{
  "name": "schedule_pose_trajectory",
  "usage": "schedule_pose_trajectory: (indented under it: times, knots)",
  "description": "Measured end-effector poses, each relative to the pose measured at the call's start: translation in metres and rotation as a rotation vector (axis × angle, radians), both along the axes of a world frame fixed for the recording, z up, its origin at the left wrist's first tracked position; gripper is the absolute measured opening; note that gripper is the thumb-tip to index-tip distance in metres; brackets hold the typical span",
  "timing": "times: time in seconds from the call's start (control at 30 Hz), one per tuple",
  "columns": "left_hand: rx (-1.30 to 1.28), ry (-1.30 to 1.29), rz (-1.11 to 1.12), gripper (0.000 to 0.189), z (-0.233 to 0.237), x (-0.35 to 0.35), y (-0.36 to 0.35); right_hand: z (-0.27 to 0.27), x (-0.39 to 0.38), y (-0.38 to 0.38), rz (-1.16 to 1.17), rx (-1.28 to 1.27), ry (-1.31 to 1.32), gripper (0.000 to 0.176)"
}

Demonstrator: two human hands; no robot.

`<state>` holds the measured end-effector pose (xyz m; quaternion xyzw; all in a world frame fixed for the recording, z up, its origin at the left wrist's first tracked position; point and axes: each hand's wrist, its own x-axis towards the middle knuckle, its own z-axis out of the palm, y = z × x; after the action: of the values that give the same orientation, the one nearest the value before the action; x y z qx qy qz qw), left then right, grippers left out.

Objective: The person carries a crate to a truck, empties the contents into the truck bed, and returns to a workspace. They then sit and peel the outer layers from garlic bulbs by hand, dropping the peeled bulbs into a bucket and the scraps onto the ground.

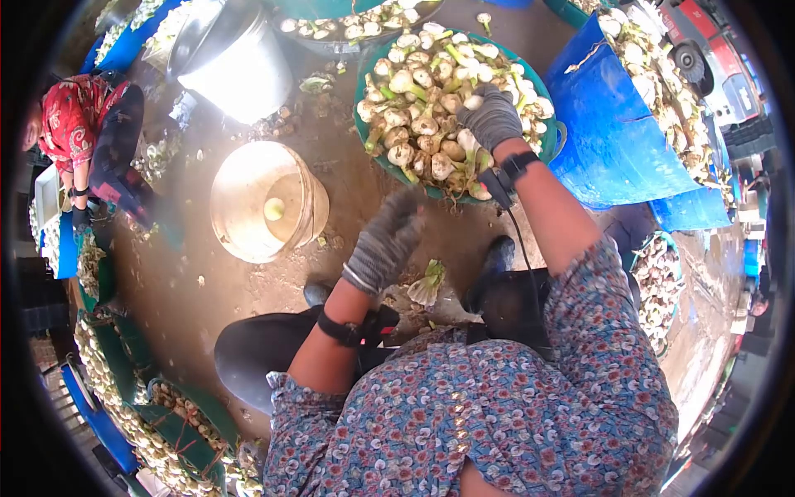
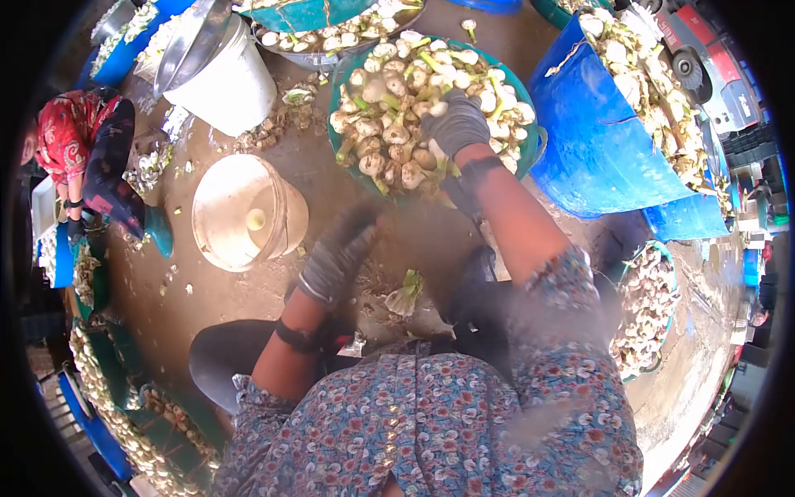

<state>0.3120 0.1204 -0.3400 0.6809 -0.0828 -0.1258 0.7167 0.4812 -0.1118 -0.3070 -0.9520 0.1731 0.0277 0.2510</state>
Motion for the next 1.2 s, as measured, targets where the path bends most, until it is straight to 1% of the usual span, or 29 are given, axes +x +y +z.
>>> schedule_pose_trajectory:
  times: [0.03,0.07,0.1,0.13,0.23,0.27,0.33,0.37,0.43,0.47,0.57,0.63,0.67,0.7,0.73,0.8,0.87,0.9,0.97,1.0,1.07,1.2]
  knots:
    - [-0.090,0.066,0.053,0.062,0.001,0.003,-0.008,0.002,-0.016,0.005,0.079,-0.057,-0.156,0.058]
    - [-0.180,0.131,0.107,0.065,0.005,0.007,-0.016,0.019,-0.043,0.020,0.128,0.063,-0.210,0.059]
    - [-0.268,0.196,0.161,0.068,0.010,0.008,-0.023,0.024,-0.070,0.031,0.200,0.042,-0.292,0.059]
    - [-0.393,0.314,0.159,0.071,0.015,0.007,-0.028,0.043,-0.097,0.049,0.204,0.182,-0.183,0.057]
    - [-0.613,0.351,-0.028,0.065,0.015,0.004,-0.031,0.019,-0.158,0.052,0.614,-0.021,-0.351,0.060]
    - [-0.639,0.375,-0.046,0.063,0.013,0.000,-0.031,0.021,-0.169,0.048,0.594,0.146,-0.304,0.057]
    - [-0.692,0.421,-0.078,0.058,0.008,-0.009,-0.030,0.040,-0.187,0.037,0.546,0.477,-0.212,0.051]
    - [-0.719,0.434,-0.091,0.056,0.007,-0.011,-0.029,0.043,-0.192,0.029,0.543,0.384,-0.249,0.047]
    - [-0.762,0.515,-0.254,0.057,-0.005,-0.011,-0.019,0.046,-0.197,0.015,0.524,0.195,-0.330,0.041]
    - [-0.781,0.557,-0.340,0.057,-0.012,-0.013,-0.018,0.040,-0.194,0.010,0.653,0.048,-0.506,0.035]
    - [-0.643,0.543,-0.260,0.058,-0.008,-0.022,-0.019,0.024,-0.190,0.009,0.752,-0.059,-0.661,0.035]
    - [-0.616,0.587,-0.212,0.059,-0.005,-0.028,-0.016,0.021,-0.196,0.012,0.794,0.041,-0.624,0.039]
    - [-0.607,0.604,-0.188,0.060,-0.003,-0.029,-0.015,0.025,-0.201,0.013,0.800,0.050,-0.571,0.041]
    - [-0.561,0.524,-0.177,0.061,-0.003,-0.030,-0.016,0.028,-0.204,0.013,0.805,0.056,-0.515,0.044]
    - [-0.516,0.444,-0.166,0.062,-0.003,-0.031,-0.017,0.027,-0.204,0.011,0.807,0.025,-0.515,0.044]
    - [-0.483,0.418,-0.148,0.062,-0.009,-0.032,-0.019,0.024,-0.206,0.009,0.806,-0.035,-0.510,0.044]
    - [-0.521,0.525,-0.144,0.061,-0.021,-0.030,-0.017,0.028,-0.203,0.011,0.816,-0.045,-0.569,0.032]
    - [-0.546,0.581,-0.144,0.061,-0.019,-0.029,-0.017,0.030,-0.202,0.011,0.820,-0.049,-0.600,0.027]
    - [-0.627,0.694,-0.156,0.058,-0.012,-0.029,-0.015,0.027,-0.205,0.010,0.853,-0.120,-0.563,0.026]
    - [-0.582,0.704,-0.148,0.057,-0.005,-0.030,-0.015,0.025,-0.207,0.009,0.870,-0.155,-0.543,0.025]
    - [-0.494,0.722,-0.137,0.055,0.005,-0.031,-0.017,0.016,-0.212,0.012,0.840,-0.124,-0.449,0.022]
    - [-0.517,0.741,-0.185,0.053,-0.003,-0.031,-0.017,0.023,-0.218,0.020,0.784,0.010,-0.340,0.018]
